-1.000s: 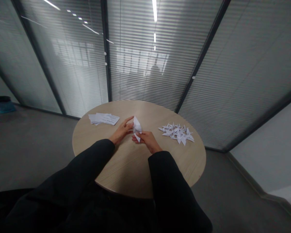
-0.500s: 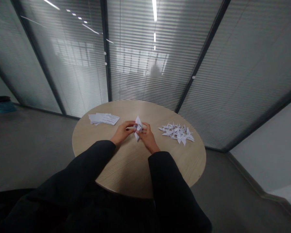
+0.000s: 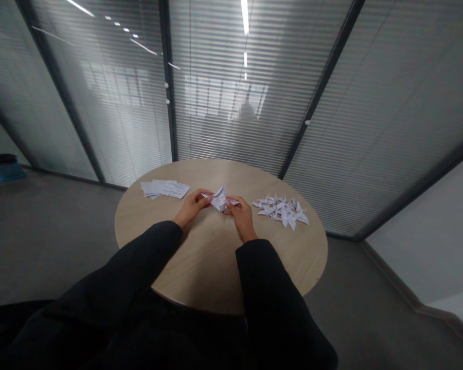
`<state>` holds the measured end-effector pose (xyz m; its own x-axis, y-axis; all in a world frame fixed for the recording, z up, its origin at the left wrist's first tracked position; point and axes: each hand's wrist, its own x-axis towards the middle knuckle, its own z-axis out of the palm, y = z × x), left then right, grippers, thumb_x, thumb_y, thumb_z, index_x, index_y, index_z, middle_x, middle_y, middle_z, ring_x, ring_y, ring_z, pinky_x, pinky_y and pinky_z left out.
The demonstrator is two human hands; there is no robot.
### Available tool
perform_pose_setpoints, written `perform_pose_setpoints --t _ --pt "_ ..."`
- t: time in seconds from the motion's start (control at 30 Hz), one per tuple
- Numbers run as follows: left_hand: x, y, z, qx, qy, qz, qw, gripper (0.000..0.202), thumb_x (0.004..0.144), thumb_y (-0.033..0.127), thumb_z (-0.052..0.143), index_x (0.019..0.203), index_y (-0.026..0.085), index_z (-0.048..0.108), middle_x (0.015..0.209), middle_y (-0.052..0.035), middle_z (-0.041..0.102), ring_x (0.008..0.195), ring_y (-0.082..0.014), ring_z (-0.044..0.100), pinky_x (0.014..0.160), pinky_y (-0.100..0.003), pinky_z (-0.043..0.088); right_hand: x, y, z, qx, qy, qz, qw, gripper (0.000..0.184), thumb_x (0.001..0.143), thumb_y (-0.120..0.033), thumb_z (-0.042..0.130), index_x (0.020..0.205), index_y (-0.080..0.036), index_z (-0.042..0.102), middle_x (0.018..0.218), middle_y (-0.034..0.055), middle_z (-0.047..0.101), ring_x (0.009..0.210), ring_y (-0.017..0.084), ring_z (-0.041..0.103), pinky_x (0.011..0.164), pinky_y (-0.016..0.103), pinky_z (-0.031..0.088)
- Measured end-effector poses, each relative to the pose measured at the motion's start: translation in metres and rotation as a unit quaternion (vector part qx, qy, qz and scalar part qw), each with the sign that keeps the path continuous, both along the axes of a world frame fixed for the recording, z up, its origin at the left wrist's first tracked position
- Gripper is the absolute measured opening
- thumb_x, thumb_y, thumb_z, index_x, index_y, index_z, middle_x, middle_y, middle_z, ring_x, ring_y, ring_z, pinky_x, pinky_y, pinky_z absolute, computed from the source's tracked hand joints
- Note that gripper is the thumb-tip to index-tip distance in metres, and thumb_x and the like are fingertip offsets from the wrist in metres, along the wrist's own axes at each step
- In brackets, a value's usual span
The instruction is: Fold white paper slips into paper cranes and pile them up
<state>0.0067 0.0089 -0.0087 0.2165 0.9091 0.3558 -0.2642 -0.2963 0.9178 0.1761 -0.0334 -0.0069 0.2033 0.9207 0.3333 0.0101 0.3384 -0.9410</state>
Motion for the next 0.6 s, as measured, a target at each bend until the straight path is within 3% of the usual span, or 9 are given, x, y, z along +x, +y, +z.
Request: perform_pose_setpoints --t 0.17,0.37,0.6 --pt "0.0008 -0.0016 0.0011 -0.074 -0.064 -0.015 0.995 0.036 0.061 0.035 0.082 0.083 0.014 0.062 0.067 0.0011 0.065 0.071 -0.0140 0.064 0.081 -0.033 0.053 0.0001 -0.0020 0.0018 -0.011 0.036 -0.002 0.999 0.039 0.061 -0.043 0.079 0.090 -0.018 0.069 0.076 0.0011 0.067 0.072 0.016 0.064 0.069 0.034 0.060" --pt "-0.0005 -0.0029 0.0026 -0.119 -0.100 -0.006 0.988 0.035 0.060 0.031 0.084 0.081 0.013 0.062 0.073 -0.0033 0.069 0.075 -0.0160 0.067 0.081 -0.034 0.054 0.0013 -0.0018 0.0007 -0.026 0.048 0.002 0.999 0.037 0.060 -0.040 0.081 0.086 -0.017 0.070 0.086 0.0034 0.069 0.078 0.017 0.066 0.071 0.033 0.059" --pt "-0.0036 -0.0058 0.0053 -0.120 -0.102 -0.001 0.988 0.047 0.064 0.028 0.082 0.103 0.013 0.061 0.071 -0.0026 0.069 0.066 -0.0134 0.066 0.071 -0.029 0.054 -0.0003 -0.0029 0.0018 -0.028 0.049 -0.002 0.998 0.039 0.056 -0.036 0.082 0.087 -0.017 0.068 0.085 0.0031 0.070 0.077 0.018 0.066 0.068 0.032 0.058"
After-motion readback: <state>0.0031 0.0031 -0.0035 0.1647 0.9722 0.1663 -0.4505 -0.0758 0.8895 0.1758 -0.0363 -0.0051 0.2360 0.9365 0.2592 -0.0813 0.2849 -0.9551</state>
